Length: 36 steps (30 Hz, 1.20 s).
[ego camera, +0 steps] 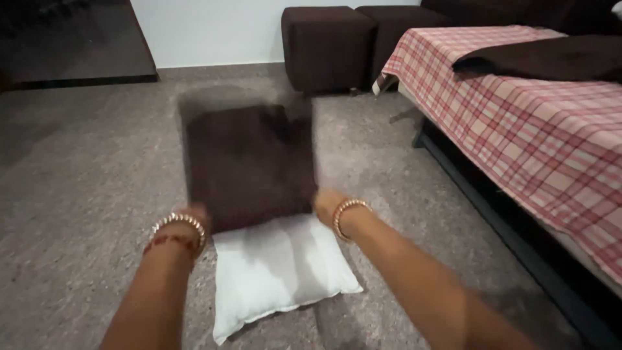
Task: The person picks up a pillow from a sofa, places it on the floor, picks up a pillowcase, and inserts the pillow into the pillowcase by hand.
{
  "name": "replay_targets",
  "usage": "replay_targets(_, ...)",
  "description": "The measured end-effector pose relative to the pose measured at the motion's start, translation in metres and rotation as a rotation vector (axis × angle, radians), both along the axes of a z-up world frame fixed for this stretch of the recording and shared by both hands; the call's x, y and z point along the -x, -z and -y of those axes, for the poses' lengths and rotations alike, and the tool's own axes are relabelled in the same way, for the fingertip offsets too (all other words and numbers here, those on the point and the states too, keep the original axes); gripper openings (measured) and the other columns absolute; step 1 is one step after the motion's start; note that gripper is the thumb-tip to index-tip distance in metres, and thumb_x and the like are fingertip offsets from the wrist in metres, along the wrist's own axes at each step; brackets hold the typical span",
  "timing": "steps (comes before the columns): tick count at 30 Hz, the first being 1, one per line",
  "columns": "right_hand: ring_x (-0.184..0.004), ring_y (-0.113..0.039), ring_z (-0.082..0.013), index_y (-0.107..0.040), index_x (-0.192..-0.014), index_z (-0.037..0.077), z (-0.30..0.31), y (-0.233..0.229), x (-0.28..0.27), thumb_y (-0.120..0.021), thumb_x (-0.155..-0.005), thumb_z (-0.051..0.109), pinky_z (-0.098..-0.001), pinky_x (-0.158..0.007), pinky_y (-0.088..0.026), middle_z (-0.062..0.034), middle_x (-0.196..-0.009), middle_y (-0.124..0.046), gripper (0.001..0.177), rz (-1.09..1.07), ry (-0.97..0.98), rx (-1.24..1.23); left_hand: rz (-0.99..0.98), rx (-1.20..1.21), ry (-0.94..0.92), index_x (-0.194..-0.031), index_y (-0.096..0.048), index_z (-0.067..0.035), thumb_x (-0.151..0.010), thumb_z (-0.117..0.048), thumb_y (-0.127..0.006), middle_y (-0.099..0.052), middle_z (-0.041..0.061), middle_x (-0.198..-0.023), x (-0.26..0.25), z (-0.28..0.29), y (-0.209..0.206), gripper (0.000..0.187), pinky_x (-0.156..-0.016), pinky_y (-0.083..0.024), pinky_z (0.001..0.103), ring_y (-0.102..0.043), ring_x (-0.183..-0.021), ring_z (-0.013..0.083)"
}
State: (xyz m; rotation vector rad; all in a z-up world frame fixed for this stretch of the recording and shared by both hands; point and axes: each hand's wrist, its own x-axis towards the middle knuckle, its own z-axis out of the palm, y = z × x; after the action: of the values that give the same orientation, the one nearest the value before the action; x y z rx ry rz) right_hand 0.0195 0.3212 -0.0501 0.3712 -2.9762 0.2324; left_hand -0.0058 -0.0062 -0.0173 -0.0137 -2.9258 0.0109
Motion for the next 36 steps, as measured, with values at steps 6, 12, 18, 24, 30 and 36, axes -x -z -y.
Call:
replay_targets(6,-0.098,-0.069,-0.0416,-0.077,-0.102,0.013,-0.024,0.015,0.03,-0.062,-0.084,0.005,-0.0491,-0.089,-0.056,-0.0217,-0.101,-0.072,0.025,-0.071,0.137,0.083,0.125,-0.12,-0.081,-0.115,-0.079,-0.014,-0.097,-0.02,-0.061,-0.073,0.02,-0.119,0.026,0.02,0.031,0.026,-0.099,-0.057,0.047,-0.069,-0.116,0.039)
replay_targets(12,-0.093,-0.067,-0.0451,-0.076,-0.101,0.011,-0.019,-0.078,0.019,-0.06,-0.081,0.001,-0.0507,-0.085,-0.054,-0.0248,-0.093,-0.071,0.027,-0.441,0.114,0.333,-0.21,-0.32,-0.081,-0.113,-0.077,-0.014,-0.09,-0.024,-0.072,-0.074,0.023,-0.104,-0.009,0.002,-0.058,0.025,-0.091,-0.056,0.05,-0.07,-0.102,0.0426)
replay_targets(18,-0.092,-0.069,-0.0426,-0.076,-0.095,0.009,-0.002,-0.131,0.013,-0.065,-0.083,0.005,-0.0474,-0.084,-0.054,-0.0224,-0.092,-0.072,0.017,-0.66,0.063,0.556,-0.135,-0.447,-0.044,-0.111,-0.08,-0.016,-0.085,-0.04,-0.079,-0.074,0.019,-0.108,-0.047,-0.031,-0.137,0.035,-0.094,-0.054,0.048,-0.069,-0.103,0.0397)
replay_targets(24,-0.103,-0.07,-0.0302,-0.066,-0.122,0.013,0.032,-0.154,0.006,-0.064,-0.081,0.008,-0.0365,-0.094,-0.053,-0.0136,-0.122,-0.069,0.041,-0.381,-0.202,0.81,-0.189,-0.756,0.101,-0.112,-0.077,-0.014,-0.09,-0.043,-0.072,-0.076,0.017,-0.106,-0.057,-0.08,-0.173,0.037,-0.089,-0.055,0.046,-0.072,-0.098,0.0341)
replay_targets(30,-0.136,-0.059,-0.0268,-0.06,-0.14,0.007,0.059,-0.148,-0.034,-0.058,-0.105,0.024,-0.0374,-0.116,-0.042,-0.0137,-0.145,-0.064,0.039,-0.26,-0.406,0.938,-0.272,-1.137,0.086,-0.109,-0.074,-0.011,-0.084,-0.022,-0.075,-0.076,0.013,-0.103,-0.03,-0.104,-0.162,0.027,-0.072,-0.064,0.043,-0.076,-0.086,0.0289)
replay_targets(36,-0.117,-0.064,-0.0357,-0.056,-0.135,0.006,0.07,-0.151,-0.08,-0.074,-0.081,0.022,-0.0424,-0.099,-0.05,-0.0191,-0.122,-0.069,0.059,-0.426,-0.366,0.695,-0.204,-1.26,0.046,-0.116,-0.07,-0.019,-0.086,0.004,-0.059,-0.071,0.009,-0.109,-0.049,-0.113,-0.174,0.04,-0.058,-0.067,0.035,-0.075,-0.083,0.0238)
